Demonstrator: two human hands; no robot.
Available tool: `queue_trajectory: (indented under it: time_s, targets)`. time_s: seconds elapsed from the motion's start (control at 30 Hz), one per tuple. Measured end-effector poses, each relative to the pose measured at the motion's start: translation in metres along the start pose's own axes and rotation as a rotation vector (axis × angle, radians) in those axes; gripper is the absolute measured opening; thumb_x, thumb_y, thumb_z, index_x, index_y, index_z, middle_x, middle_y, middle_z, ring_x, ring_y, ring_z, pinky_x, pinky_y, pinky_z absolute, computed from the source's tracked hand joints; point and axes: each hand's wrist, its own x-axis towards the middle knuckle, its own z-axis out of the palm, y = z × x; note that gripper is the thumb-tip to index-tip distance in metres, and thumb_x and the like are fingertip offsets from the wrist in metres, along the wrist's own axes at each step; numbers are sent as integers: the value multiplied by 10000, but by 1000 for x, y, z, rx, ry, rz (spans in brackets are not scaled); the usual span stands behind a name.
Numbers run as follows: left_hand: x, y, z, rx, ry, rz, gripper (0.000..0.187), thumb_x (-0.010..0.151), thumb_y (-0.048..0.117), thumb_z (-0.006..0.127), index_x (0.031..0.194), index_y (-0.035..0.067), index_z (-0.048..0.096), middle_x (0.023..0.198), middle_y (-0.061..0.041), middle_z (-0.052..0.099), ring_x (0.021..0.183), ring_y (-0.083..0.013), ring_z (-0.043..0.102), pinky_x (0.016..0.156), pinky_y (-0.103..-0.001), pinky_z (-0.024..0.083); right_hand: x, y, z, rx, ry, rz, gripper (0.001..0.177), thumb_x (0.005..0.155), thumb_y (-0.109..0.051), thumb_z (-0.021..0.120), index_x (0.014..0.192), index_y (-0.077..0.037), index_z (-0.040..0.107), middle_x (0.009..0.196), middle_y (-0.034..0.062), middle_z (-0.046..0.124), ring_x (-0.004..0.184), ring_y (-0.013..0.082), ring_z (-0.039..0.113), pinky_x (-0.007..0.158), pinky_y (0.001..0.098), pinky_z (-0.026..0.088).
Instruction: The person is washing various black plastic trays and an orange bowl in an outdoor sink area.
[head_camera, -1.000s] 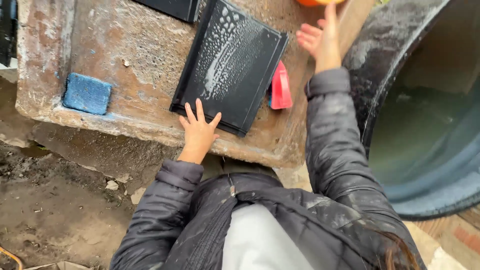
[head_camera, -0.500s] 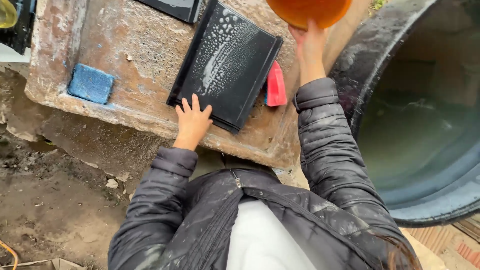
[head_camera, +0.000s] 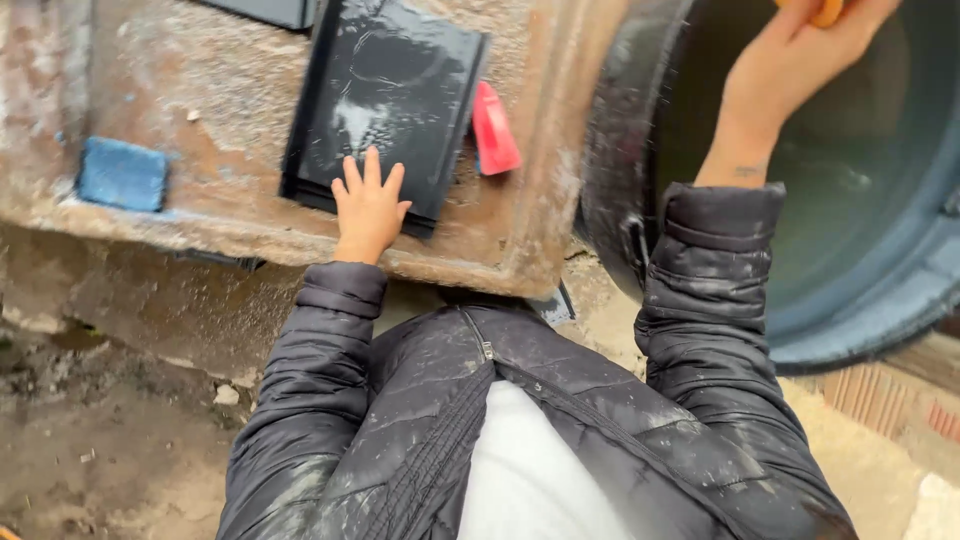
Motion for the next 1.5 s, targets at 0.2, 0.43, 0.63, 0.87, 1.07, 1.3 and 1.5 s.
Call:
queue_trajectory:
  time_s: [0.2,0.43,0.63,0.87,1.07,1.3,1.5]
  targets:
    - [20,27,4,-34,-8,59,687,893,386,759,1511,204,518,1615,-224,343,1425,-534,319,1039,-697,354,-48,35,-112,-706,-19,116,803,983,129,471,1661,-128,125,1701,195,169,1580,435,284,1327,446,332]
    - [29,62,-13,-93,38,130,689,915,339,748,1543,197,504,1609,-215,373,1434,-526,338,1070,-684,342,-140,108,-125,-634,-171,383,997,873,91,513,1672,-251,24,1538,369,291,1261,566,606,1031,542,563]
    - [20,62,-17,-134,136,118,691,905,312,771,1528,162,512,1573,-212,421,1394,-513,381,1054,-660,362,-127,129,-141,909,23,1583,569,908,-105,539,1466,-14,469,1401,292,609,1189,564,620,864,684,549]
    - [14,41,-7,-216,237,41,671,892,263,793,1493,122,530,1531,-213,448,1379,-501,396,1064,-630,374,-68,47,-149,1101,-230,1431,501,976,-42,563,1472,15,522,1374,235,641,1091,401,614,971,551,551]
    - [19,21,32,-248,262,5,656,922,302,778,1501,125,524,1554,-214,420,1437,-491,341,1124,-626,344,-47,-64,-100,1210,-391,1403,418,1027,-10,548,1441,6,492,1359,184,615,1124,361,638,796,453,542]
    - [26,1,51,-160,236,-47,750,896,454,765,1523,139,499,1656,-228,278,1526,-463,178,1197,-627,242,-119,-110,-2,1036,-738,1518,613,937,-48,480,1545,-20,403,1434,258,591,1171,467,670,838,562,633]
    - [32,-2,58,-182,152,-77,797,887,523,749,1561,208,462,1665,-211,180,1541,-479,78,1192,-695,156,-159,-147,40,764,-853,1438,689,886,17,435,1537,-129,268,1434,258,533,1079,476,712,736,583,647]
